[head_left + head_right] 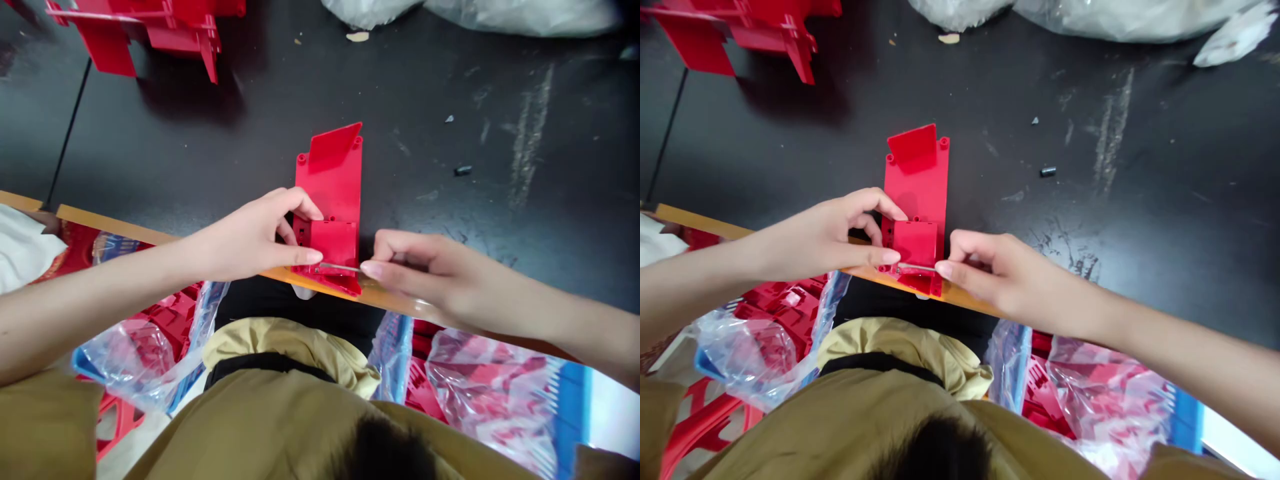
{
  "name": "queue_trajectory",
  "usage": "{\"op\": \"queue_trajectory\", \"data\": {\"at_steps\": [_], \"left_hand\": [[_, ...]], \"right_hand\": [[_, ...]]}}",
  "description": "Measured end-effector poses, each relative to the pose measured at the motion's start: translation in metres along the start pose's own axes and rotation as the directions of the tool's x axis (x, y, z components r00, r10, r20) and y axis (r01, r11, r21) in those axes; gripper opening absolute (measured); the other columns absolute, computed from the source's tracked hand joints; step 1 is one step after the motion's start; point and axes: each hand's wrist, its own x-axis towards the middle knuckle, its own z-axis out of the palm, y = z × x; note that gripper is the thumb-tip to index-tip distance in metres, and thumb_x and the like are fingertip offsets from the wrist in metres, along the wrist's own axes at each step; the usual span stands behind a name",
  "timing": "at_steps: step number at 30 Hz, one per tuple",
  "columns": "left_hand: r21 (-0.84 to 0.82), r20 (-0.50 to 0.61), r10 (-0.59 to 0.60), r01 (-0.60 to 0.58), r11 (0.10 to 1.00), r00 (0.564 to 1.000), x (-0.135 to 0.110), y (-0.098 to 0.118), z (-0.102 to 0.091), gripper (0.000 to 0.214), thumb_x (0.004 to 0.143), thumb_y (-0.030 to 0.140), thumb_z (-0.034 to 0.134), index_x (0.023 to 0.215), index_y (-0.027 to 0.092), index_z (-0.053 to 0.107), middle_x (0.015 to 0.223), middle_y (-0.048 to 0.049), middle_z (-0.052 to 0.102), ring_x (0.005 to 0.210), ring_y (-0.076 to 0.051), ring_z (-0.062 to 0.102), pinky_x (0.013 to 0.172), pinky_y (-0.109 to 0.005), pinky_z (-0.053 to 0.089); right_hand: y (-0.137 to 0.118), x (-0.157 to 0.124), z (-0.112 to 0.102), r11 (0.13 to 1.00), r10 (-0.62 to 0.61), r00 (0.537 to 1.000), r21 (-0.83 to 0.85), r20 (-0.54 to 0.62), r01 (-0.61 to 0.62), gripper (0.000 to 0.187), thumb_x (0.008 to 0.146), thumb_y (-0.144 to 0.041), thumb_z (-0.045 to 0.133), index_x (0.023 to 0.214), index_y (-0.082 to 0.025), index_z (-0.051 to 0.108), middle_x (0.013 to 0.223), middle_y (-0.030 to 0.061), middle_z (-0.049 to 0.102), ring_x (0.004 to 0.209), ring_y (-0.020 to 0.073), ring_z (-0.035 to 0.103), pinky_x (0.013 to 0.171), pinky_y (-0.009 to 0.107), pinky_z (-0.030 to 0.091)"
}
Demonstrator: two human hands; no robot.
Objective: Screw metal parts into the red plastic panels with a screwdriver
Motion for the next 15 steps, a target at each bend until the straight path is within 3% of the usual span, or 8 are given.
{"op": "queue_trajectory", "data": {"at_steps": [4,9,15], "left_hand": [[0.052,0.016,0.057,-0.058,0.997,0.998,-0.010,-0.002,-0.005,0.036,0.087,0.035,0.062,0.120,0.021,0.059,0.113,-0.0047,0.062,0.087,-0.013,0.064,0.069,-0.023,0.051],[0.032,-0.038,0.153,-0.152,0.988,0.987,-0.019,-0.010,0.001,0.046,0.086,0.032,0.064,0.130,0.019,0.057,0.124,-0.0078,0.054,0.096,-0.013,0.062,0.086,-0.027,0.053],[0.124,-0.054,0.176,-0.168,0.978,0.983,-0.016,-0.013,0.003,0.042,0.084,0.033,0.065,0.124,0.023,0.058,0.116,-0.0054,0.057,0.088,-0.015,0.061,0.087,-0.032,0.051]], "right_hand": [[0.001,-0.006,-0.006,0.997,0.011,0.993,0.078,-0.115,-0.002,0.040,0.092,-0.050,0.059,0.068,-0.020,0.048,0.054,-0.0062,0.042,0.047,0.0070,0.034,0.042,0.021,0.027],[0.000,-0.011,-0.002,0.991,-0.039,0.999,-0.126,-0.017,0.037,0.026,0.091,-0.041,0.063,0.077,-0.020,0.058,0.056,-0.0065,0.050,0.048,0.0065,0.037,0.042,0.021,0.026],[-0.003,-0.004,-0.001,0.986,-0.064,0.997,-0.154,0.036,0.069,0.024,0.094,-0.036,0.059,0.078,-0.019,0.058,0.055,-0.0075,0.050,0.044,0.0055,0.032,0.042,0.021,0.025]]}}
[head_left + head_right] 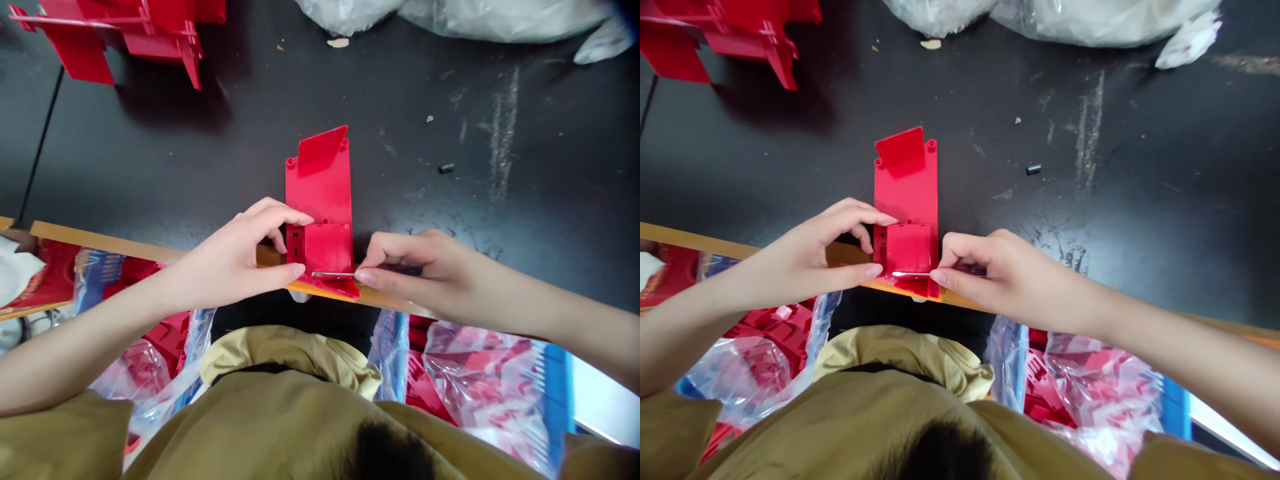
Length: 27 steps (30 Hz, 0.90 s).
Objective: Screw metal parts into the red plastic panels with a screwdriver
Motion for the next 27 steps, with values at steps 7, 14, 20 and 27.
{"op": "queue_trajectory", "data": {"at_steps": [7,14,20,27], "left_hand": [[0.042,-0.012,-0.007,0.008,0.999,1.000,0.0049,-0.0015,0.0020,0.040,0.080,0.040,0.071,0.115,0.025,0.059,0.107,-0.0033,0.059,0.083,-0.016,0.058,0.087,-0.038,0.048],[0.018,-0.035,-0.014,0.014,1.000,0.999,0.0055,-0.0018,0.0049,0.028,0.087,0.035,0.063,0.112,0.024,0.059,0.108,-0.0028,0.059,0.086,-0.015,0.058,0.083,-0.034,0.046],[0.016,-0.033,-0.011,0.012,1.000,0.999,0.0052,-0.0017,0.0046,0.031,0.086,0.038,0.065,0.112,0.023,0.058,0.108,-0.0028,0.058,0.085,-0.015,0.058,0.085,-0.036,0.044],[0.048,-0.024,-0.073,0.074,0.996,0.997,0.0074,0.0027,0.0072,0.044,0.077,0.044,0.075,0.111,0.022,0.058,0.108,-0.0017,0.056,0.086,-0.016,0.055,0.090,-0.040,0.041]], "right_hand": [[0.0040,0.0042,0.0003,0.998,-0.044,0.999,-0.053,0.004,0.044,0.026,0.097,-0.036,0.055,0.077,-0.019,0.053,0.053,-0.0079,0.044,0.044,0.0054,0.031,0.040,0.020,0.023],[0.0024,0.0045,-0.0025,1.000,0.005,1.000,0.005,0.023,-0.006,0.029,0.096,-0.036,0.057,0.074,-0.020,0.050,0.053,-0.0089,0.036,0.043,0.0050,0.029,0.039,0.020,0.021],[0.0030,0.0061,-0.0019,0.999,-0.041,0.998,-0.006,0.052,0.041,0.027,0.096,-0.034,0.056,0.074,-0.020,0.048,0.053,-0.0089,0.039,0.044,0.0052,0.029,0.039,0.020,0.022],[0.0029,0.0073,-0.0009,0.994,-0.066,0.997,-0.082,0.034,0.068,0.029,0.098,-0.036,0.051,0.074,-0.019,0.048,0.052,-0.0088,0.043,0.043,0.0040,0.029,0.040,0.019,0.023]]}}
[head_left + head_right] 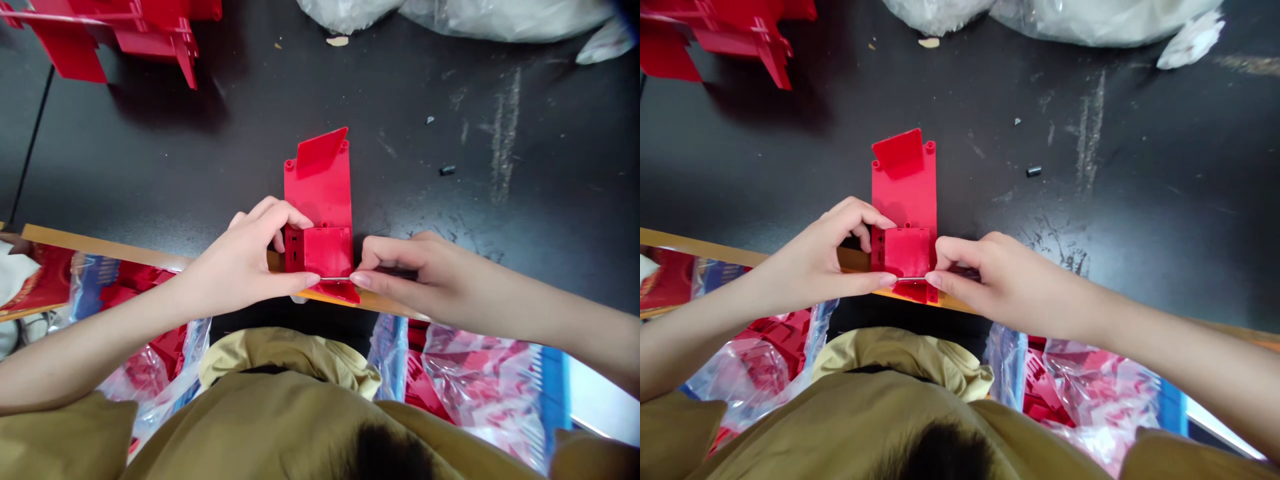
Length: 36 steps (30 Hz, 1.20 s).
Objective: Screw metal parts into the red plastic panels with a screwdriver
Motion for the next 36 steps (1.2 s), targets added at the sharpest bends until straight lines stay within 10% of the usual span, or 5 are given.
{"op": "queue_trajectory", "data": {"at_steps": [20,30,36], "left_hand": [[0.161,0.082,-0.110,0.096,0.982,0.991,0.015,0.012,-0.008,0.042,0.073,0.043,0.075,0.101,0.021,0.053,0.096,-0.0012,0.053,0.082,-0.017,0.054,0.094,-0.047,0.042],[0.325,-0.141,0.209,-0.154,0.933,0.968,-0.002,0.014,0.000,0.036,0.093,0.037,0.056,0.125,0.021,0.056,0.124,-0.0068,0.060,0.118,-0.023,0.054,0.103,-0.043,0.037],[0.207,-0.032,0.389,-0.375,0.904,0.921,0.016,0.009,-0.004,0.041,0.091,0.039,0.063,0.124,0.014,0.060,0.122,-0.0077,0.063,0.114,-0.017,0.059,0.101,-0.030,0.045]], "right_hand": [[-0.003,-0.001,0.000,0.997,0.048,0.998,-0.057,-0.028,-0.049,0.030,0.098,-0.039,0.050,0.076,-0.020,0.052,0.052,-0.0083,0.047,0.044,0.0052,0.033,0.044,0.021,0.024],[0.017,-0.042,-0.009,0.975,-0.152,0.951,-0.200,-0.270,0.099,0.015,0.093,-0.035,0.063,0.097,-0.024,0.071,0.092,0.0001,0.074,0.075,0.0126,0.067,0.066,0.024,0.048],[0.015,-0.037,-0.004,0.972,-0.160,0.952,-0.210,-0.262,0.105,0.019,0.095,-0.034,0.059,0.098,-0.021,0.073,0.090,0.0023,0.074,0.073,0.0129,0.066,0.065,0.026,0.047]]}}
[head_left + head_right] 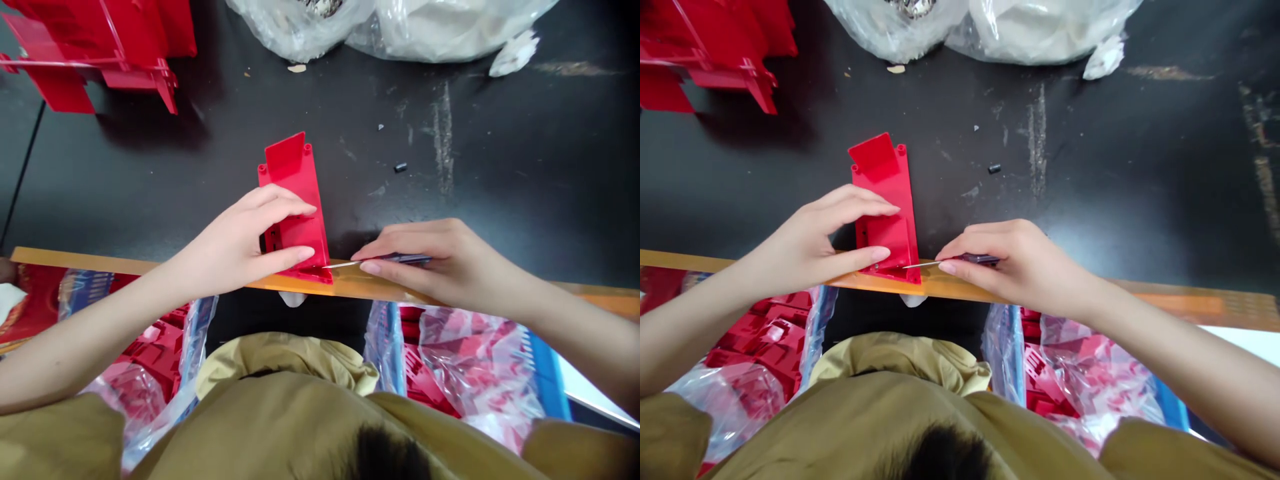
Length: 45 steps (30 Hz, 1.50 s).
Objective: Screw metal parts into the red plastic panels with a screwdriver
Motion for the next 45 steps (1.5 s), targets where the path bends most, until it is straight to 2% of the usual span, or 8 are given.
{"op": "queue_trajectory", "data": {"at_steps": [3,7,12,21,30,35,40,45], "left_hand": [[-0.033,0.067,0.021,-0.019,0.999,0.998,0.006,-0.007,-0.001,0.048,0.086,0.041,0.069,0.124,0.014,0.061,0.122,-0.0075,0.064,0.113,-0.018,0.059,0.102,-0.031,0.046],[-0.061,0.100,-0.025,0.031,0.998,0.995,0.008,-0.011,-0.001,0.055,0.082,0.046,0.072,0.126,0.016,0.061,0.125,-0.0085,0.062,0.116,-0.021,0.058,0.104,-0.035,0.045],[-0.067,0.155,-0.079,0.090,0.994,0.985,0.010,-0.009,-0.003,0.055,0.082,0.048,0.071,0.126,0.018,0.060,0.128,-0.0081,0.060,0.119,-0.021,0.055,0.105,-0.036,0.044],[-0.066,0.127,-0.080,0.089,0.994,0.989,0.009,-0.010,-0.001,0.055,0.081,0.050,0.073,0.125,0.018,0.063,0.128,-0.0076,0.062,0.117,-0.021,0.058,0.104,-0.034,0.045],[0.122,0.103,-0.112,0.099,0.988,0.988,0.019,0.002,0.000,0.061,0.069,0.061,0.078,0.111,0.017,0.067,0.121,-0.0062,0.068,0.109,-0.025,0.063,0.094,-0.036,0.049],[0.222,0.099,-0.094,0.071,0.973,0.991,0.017,0.007,-0.002,0.053,0.077,0.059,0.073,0.113,0.021,0.069,0.122,-0.0051,0.070,0.109,-0.025,0.066,0.094,-0.035,0.050],[0.352,0.189,-0.128,0.054,0.934,0.974,0.019,0.012,-0.008,0.051,0.080,0.062,0.067,0.115,0.025,0.070,0.119,-0.0060,0.071,0.109,-0.029,0.067,0.090,-0.038,0.050],[0.388,0.232,-0.116,0.017,0.921,0.966,0.025,0.014,-0.010,0.047,0.081,0.058,0.066,0.111,0.023,0.070,0.113,-0.0077,0.072,0.103,-0.031,0.067,0.083,-0.037,0.050]], "right_hand": [[-0.001,0.006,-0.003,0.999,-0.030,0.999,-0.014,0.023,0.030,0.021,0.096,-0.034,0.059,0.100,-0.020,0.075,0.088,0.0034,0.073,0.070,0.0128,0.064,0.064,0.026,0.045],[-0.002,0.014,-0.010,0.993,-0.089,0.993,-0.068,0.081,0.095,0.022,0.097,-0.033,0.057,0.101,-0.021,0.075,0.085,0.0030,0.071,0.066,0.0111,0.061,0.061,0.024,0.042],[-0.005,0.020,-0.010,0.980,-0.080,0.989,-0.173,0.121,0.100,0.024,0.099,-0.033,0.053,0.097,-0.021,0.074,0.083,0.0018,0.071,0.065,0.0110,0.062,0.059,0.024,0.040],[0.005,0.009,0.010,0.937,-0.175,0.985,-0.307,0.007,0.169,0.017,0.100,-0.028,0.052,0.094,-0.020,0.064,0.078,-0.0002,0.069,0.058,0.0084,0.057,0.053,0.023,0.034],[0.009,0.004,0.020,0.922,-0.208,0.977,-0.341,-0.045,0.181,0.017,0.101,-0.026,0.050,0.093,-0.019,0.064,0.074,-0.0022,0.067,0.055,0.0066,0.055,0.051,0.022,0.031],[0.009,0.001,0.027,0.901,-0.216,0.972,-0.401,-0.088,0.164,0.018,0.100,-0.027,0.050,0.093,-0.020,0.064,0.071,-0.0024,0.066,0.053,0.0072,0.055,0.049,0.023,0.031],[0.006,-0.001,0.031,0.862,-0.217,0.969,-0.489,-0.120,0.132,0.019,0.100,-0.027,0.051,0.090,-0.019,0.065,0.068,-0.0026,0.066,0.051,0.0075,0.056,0.048,0.024,0.030],[0.005,0.000,0.033,0.835,-0.221,0.966,-0.537,-0.134,0.116,0.023,0.100,-0.028,0.049,0.088,-0.019,0.066,0.067,-0.0030,0.067,0.052,0.0081,0.058,0.047,0.025,0.030]]}}
